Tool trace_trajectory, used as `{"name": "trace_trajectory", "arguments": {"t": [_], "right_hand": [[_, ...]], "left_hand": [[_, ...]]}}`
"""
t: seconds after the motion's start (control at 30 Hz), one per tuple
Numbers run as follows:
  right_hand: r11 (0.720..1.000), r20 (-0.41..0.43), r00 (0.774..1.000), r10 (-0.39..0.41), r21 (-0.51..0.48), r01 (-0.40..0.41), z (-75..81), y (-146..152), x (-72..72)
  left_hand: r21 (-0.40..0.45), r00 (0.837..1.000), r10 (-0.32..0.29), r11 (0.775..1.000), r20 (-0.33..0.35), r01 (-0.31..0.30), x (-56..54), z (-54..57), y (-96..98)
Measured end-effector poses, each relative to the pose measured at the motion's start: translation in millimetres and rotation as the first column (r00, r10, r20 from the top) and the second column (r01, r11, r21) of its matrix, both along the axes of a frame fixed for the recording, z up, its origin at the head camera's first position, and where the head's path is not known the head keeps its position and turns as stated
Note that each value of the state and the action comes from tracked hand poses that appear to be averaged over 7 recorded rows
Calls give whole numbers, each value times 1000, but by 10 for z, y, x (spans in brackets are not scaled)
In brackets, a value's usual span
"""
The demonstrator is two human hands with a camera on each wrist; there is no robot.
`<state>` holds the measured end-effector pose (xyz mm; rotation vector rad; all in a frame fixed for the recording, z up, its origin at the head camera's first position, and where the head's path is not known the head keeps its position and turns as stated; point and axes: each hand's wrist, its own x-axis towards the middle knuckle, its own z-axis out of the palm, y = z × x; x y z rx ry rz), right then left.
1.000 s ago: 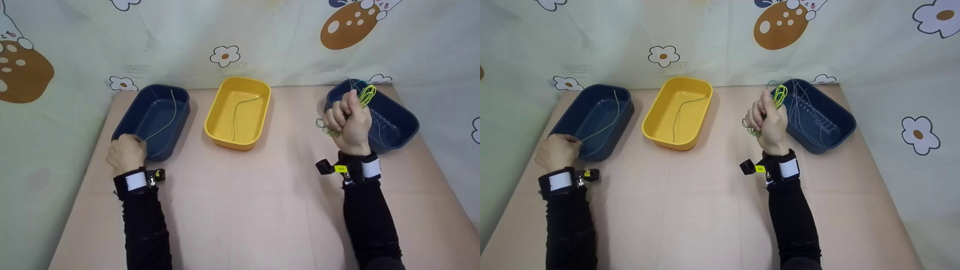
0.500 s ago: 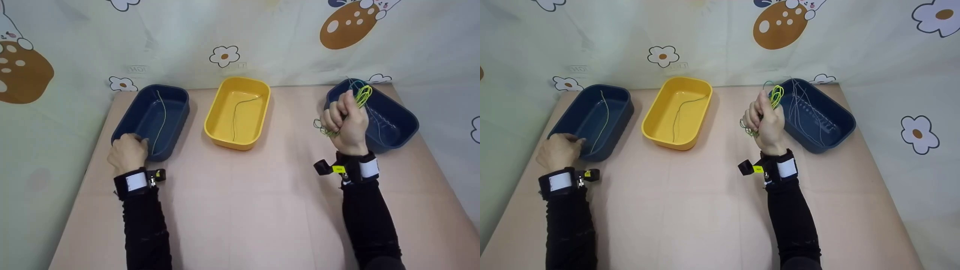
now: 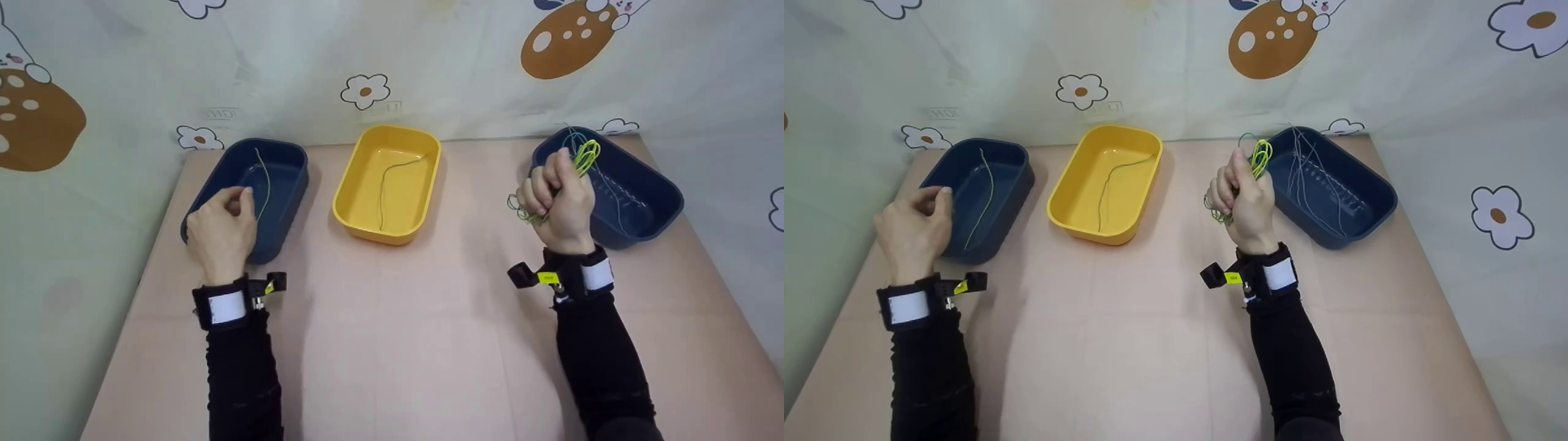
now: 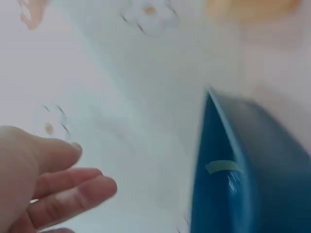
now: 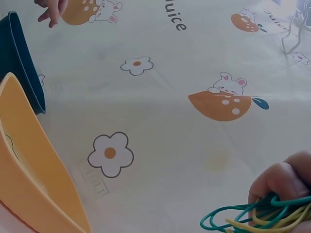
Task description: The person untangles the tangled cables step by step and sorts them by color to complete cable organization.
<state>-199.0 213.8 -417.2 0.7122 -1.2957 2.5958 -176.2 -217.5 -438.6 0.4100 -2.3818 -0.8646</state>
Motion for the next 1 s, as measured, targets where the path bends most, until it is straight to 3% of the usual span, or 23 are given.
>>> {"name": "trace_trajectory", "arguments": {"t": [0.07, 0.17, 0.27, 0.37, 0.47, 0.6, 0.73, 0.87, 1.0], "right_hand": [[1000, 5, 1000, -8, -6, 8, 6, -17, 14], [999, 17, 1000, -7, -38, 7, 19, -52, 34], [998, 32, 999, -15, -64, 17, 28, -94, 54], [996, 47, 998, -28, -88, 32, 29, -138, 75], [995, 56, 997, -43, -86, 48, 16, -185, 96], [997, 53, 996, -76, -27, 77, -24, -258, 122], [995, 38, 994, -98, 8, 98, -67, -332, 155], [996, 26, 996, -90, 5, 89, -109, -397, 174], [996, 20, 996, -86, 23, 86, -169, -457, 183]], "left_hand": [[-24, 991, -74, 997, -115, 71, 15, 33, 132], [-62, 950, -200, 980, -239, 191, 36, 61, 345], [-108, 887, -328, 945, -325, 310, 52, 65, 574], [-149, 818, -446, 895, -364, 421, 83, 54, 825], [-195, 748, -560, 827, -355, 527, 140, 51, 1089], [-246, 654, -694, 719, -301, 650, 221, 43, 1438], [-275, 571, -784, 621, -244, 734, 272, 3, 1733], [-307, 522, -829, 559, -202, 770, 308, -37, 1959], [-331, 505, -846, 533, -173, 779, 345, -52, 2120]]}}
